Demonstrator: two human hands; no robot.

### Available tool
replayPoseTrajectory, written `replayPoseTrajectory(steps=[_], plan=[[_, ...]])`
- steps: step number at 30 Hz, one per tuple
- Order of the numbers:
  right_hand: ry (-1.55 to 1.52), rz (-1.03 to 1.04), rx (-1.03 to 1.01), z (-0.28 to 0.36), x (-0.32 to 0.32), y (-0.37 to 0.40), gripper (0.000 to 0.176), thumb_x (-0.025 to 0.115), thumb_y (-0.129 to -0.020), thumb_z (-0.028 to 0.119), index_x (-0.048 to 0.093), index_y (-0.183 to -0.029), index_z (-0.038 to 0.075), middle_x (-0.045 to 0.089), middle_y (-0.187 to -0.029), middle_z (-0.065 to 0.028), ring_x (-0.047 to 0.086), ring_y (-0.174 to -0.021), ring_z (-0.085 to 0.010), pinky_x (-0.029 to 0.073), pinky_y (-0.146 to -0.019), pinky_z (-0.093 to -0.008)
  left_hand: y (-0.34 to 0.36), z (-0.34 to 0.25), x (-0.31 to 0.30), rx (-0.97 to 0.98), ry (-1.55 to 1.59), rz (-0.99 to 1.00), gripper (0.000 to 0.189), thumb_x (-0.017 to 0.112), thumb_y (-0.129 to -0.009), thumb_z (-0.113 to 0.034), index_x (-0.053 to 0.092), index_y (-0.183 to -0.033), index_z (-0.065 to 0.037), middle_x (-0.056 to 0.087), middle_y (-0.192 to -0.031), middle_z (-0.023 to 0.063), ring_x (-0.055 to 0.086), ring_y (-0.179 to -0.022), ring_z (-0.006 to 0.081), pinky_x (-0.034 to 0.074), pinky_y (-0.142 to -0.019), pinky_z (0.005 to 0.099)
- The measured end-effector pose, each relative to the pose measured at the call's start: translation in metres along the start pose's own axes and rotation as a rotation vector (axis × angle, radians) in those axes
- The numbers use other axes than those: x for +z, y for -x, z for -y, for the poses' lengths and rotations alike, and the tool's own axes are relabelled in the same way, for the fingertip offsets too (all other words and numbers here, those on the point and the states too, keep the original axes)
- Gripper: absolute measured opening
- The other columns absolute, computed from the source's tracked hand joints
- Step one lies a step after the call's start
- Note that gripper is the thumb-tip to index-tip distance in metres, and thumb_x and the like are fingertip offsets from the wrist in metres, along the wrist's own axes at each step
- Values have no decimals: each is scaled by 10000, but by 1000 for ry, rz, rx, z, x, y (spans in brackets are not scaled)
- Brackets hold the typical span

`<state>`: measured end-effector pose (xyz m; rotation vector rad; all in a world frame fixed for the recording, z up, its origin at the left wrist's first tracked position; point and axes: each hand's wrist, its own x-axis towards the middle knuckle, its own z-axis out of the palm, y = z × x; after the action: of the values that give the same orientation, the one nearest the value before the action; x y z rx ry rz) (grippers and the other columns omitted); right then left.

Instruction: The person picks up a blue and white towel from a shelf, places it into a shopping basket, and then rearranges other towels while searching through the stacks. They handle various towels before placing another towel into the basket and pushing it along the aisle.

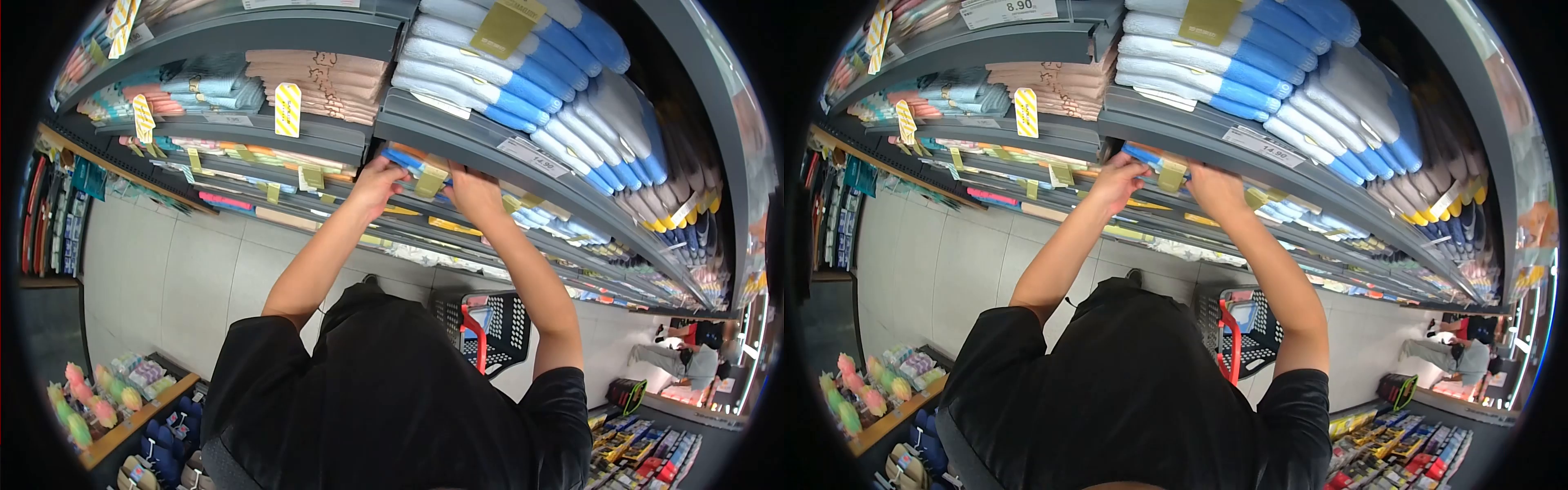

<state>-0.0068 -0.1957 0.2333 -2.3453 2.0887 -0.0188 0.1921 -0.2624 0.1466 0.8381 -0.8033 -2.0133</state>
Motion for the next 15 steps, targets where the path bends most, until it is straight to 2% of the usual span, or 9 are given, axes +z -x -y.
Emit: replayPoseTrajectory(steps=[1, 4, 7, 8, 11, 13, 15], plan=[[-5, 1, -2, -1, 0, -1, 784, 787, -783, 294, 407, -1445, 116, 488, -1383, -238, 446, -1291, -451, 382, -1061, -532, -1, -1, 1, 13, -86, -3, 112, 623, -923, -57, 615, -1032, -78, 635, -909, 23, 598, -804, 107, 448, -628, 237], [161, -308, -189, -6, -4, -3, 535, 756, -788, 251, 576, -1271, 109, 623, -1204, -190, 597, -1119, -381, 485, -940, -487, 8, -13, 8, 0, -429, 11, 112, 634, -934, -121, 613, -1023, -57, 619, -853, 25, 565, -720, 80, 431, -575, 227], [39, -59, -178, -20, -11, -12, 539, 754, -817, 289, 559, -1261, 53, 576, -1254, -228, 556, -1160, -419, 453, -984, -486, 20, -16, 6, -42, -704, 69, 171, 649, -941, -186, 604, -1014, -38, 607, -794, 25, 534, -647, 63, 415, -531, 225], [12, -41, -174, -23, -13, -13, 505, 741, -829, 295, 572, -1233, 44, 588, -1224, -229, 571, -1132, -413, 462, -970, -477, 22, -15, 7, -56, -779, 96, 195, 655, -942, -206, 600, -1012, -32, 603, -774, 24, 524, -625, 59, 410, -518, 225], [-41, 3, -155, -18, -29, -14, 422, 689, -871, 307, 600, -1172, 24, 616, -1156, -226, 606, -1066, -398, 484, -929, -458, 41, -16, 25, 76, -604, 113, 198, 648, -949, -207, 588, -1009, -28, 601, -745, 21, 520, -615, 56, 401, -513, 213], [-38, 6, -137, -10, -40, -17, 384, 638, -909, 308, 607, -1162, 22, 627, -1137, -214, 615, -1045, -388, 495, -906, -454, 41, -12, 33, 152, -519, 104, 238, 637, -956, -190, 551, -1094, -17, 636, -787, 45, 553, -622, 66, 419, -518, 212], [54, -181, -181, -12, -25, -24, 339, 601, -928, 289, 628, -1139, 25, 644, -1113, -209, 626, -1021, -381, 503, -883, -456, 41, -15, 41, 190, -499, 81, 263, 620, -965, -172, 528, -1143, -2, 667, -813, 58, 603, -625, 90, 452, -521, 231]])
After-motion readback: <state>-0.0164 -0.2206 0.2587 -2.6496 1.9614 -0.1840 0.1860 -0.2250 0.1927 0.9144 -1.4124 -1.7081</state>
